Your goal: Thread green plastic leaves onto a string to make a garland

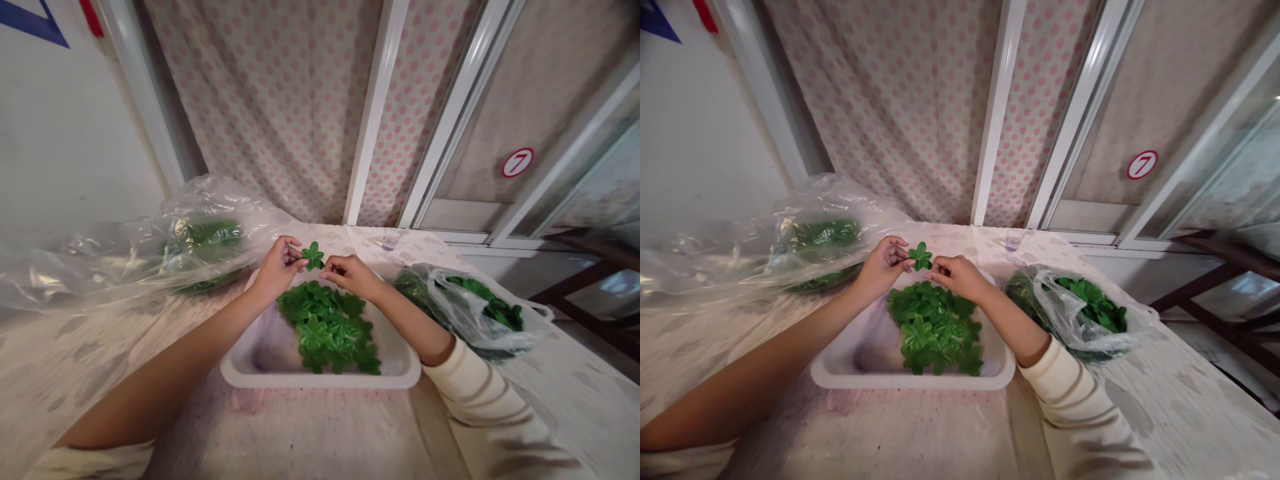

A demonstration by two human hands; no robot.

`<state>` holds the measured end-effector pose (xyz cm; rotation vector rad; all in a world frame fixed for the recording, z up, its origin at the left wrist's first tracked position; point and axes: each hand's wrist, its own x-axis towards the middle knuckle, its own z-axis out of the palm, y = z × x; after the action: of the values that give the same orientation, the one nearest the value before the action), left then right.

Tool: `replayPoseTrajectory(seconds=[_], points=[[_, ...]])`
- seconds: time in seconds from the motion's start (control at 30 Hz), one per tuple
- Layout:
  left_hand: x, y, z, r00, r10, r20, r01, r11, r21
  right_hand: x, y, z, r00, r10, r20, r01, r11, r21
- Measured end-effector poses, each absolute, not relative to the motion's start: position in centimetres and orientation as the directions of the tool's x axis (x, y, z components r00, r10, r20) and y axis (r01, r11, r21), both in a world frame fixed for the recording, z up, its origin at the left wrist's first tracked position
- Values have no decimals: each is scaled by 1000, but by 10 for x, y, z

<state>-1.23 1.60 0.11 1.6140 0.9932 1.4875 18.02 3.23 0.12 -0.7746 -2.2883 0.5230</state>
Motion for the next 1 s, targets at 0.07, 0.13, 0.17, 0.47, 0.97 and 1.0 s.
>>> replayPoseTrajectory(seconds=[0.07, 0.13, 0.17, 0.47, 0.97, 1.0], points=[[-11, 15, 2, 40, 894, 447, 59, -449, 892, 180, 35, 0, -599, 667, 443, 407, 730, -548], [-11, 15, 3, 32, 896, 444, 54, -445, 894, 181, 37, -2, -602, 677, 423, 413, 717, -561], [-11, 15, 3, 28, 897, 441, 53, -442, 895, 181, 39, -4, -603, 679, 419, 411, 715, -566], [-10, 10, 3, 134, 913, 385, 34, -392, 919, 182, 44, -8, -553, 656, 514, 405, 751, -522], [-12, 10, -1, 235, 899, 370, 88, -399, 913, 181, 38, -2, -642, 616, 457, 375, 771, -514], [-12, 10, -1, 236, 900, 367, 93, -397, 913, 181, 39, -2, -643, 615, 457, 372, 772, -516]])
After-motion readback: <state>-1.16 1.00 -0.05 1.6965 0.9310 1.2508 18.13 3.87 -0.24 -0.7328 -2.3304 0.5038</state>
